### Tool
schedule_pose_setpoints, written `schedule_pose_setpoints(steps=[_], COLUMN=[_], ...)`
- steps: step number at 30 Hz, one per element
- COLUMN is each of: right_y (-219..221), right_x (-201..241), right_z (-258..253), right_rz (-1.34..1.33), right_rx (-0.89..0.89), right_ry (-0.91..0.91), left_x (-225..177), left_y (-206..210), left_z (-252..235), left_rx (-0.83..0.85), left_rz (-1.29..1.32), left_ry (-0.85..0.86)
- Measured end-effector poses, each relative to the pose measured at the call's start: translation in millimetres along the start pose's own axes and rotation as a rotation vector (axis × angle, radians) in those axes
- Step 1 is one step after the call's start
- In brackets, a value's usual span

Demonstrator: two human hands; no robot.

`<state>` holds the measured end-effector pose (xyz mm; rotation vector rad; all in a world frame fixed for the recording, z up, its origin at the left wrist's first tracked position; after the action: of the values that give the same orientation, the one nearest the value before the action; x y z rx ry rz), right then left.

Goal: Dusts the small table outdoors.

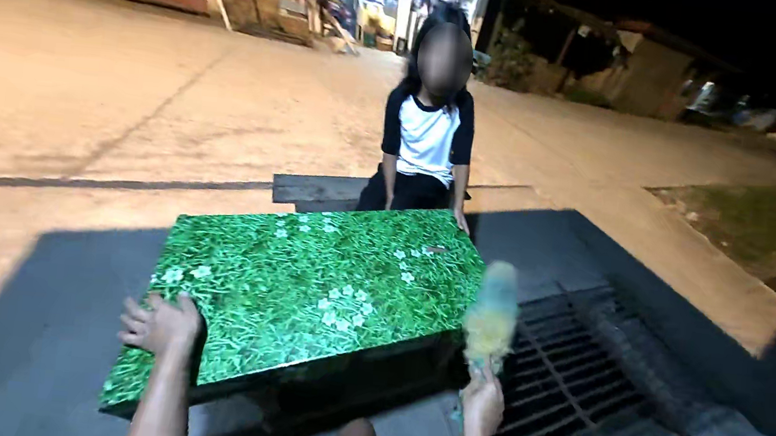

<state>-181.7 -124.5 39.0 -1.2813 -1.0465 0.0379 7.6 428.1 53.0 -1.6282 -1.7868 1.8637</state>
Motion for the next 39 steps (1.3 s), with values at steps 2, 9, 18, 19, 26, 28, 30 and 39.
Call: schedule_pose_setpoints(steps=[2, 9, 18, 19, 26, 28, 30, 39], right_y=[23.5, 89.1, 169.0, 170.2, 191.7, 186.2, 181.9, 33.5], right_x=[41.0, 167.6, 284.3, 293.8, 332.6, 322.3, 296.8, 39.3], right_z=[26.5, 85.7, 58.4, 59.5, 99.4, 87.7, 84.2, 61.0], right_rz=[0.035, -0.024, -0.046, -0.033, 0.042, 0.043, 0.014, -0.304], right_rx=[0.193, 0.717, 0.788, 0.710, 0.827, 0.691, 0.707, 0.271], right_ry=[-0.084, -0.683, -0.784, -0.713, -0.899, -0.766, -0.729, -0.402], left_x=[4.4, -0.6, 11.0, 10.0, 9.1, 8.2, 8.5, 22.2], left_y=[14.7, -10.2, -1.8, -0.9, -1.0, 0.0, 0.0, 11.3], left_z=[0.4, 5.1, 1.1, 0.9, -0.8, -2.2, -1.5, -7.6], left_rx=[0.002, -0.097, -0.136, -0.119, -0.100, -0.085, -0.083, -0.095], left_rz=[-0.117, 0.173, 0.265, 0.253, 0.203, 0.218, 0.233, 0.284], left_ry=[0.020, -0.034, -0.055, -0.055, -0.037, -0.021, -0.019, 0.011])
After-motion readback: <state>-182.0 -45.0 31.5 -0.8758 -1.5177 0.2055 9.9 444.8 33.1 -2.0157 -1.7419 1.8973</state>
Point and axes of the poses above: each hand's wrist, its own z-axis away from the middle knuckle, its own y-axis out of the palm, x = y × z, the point moved 6 cm from there along -z, towards the middle knuckle, and after that the axes turned 4 degrees about -x, right-handed, at the moved point
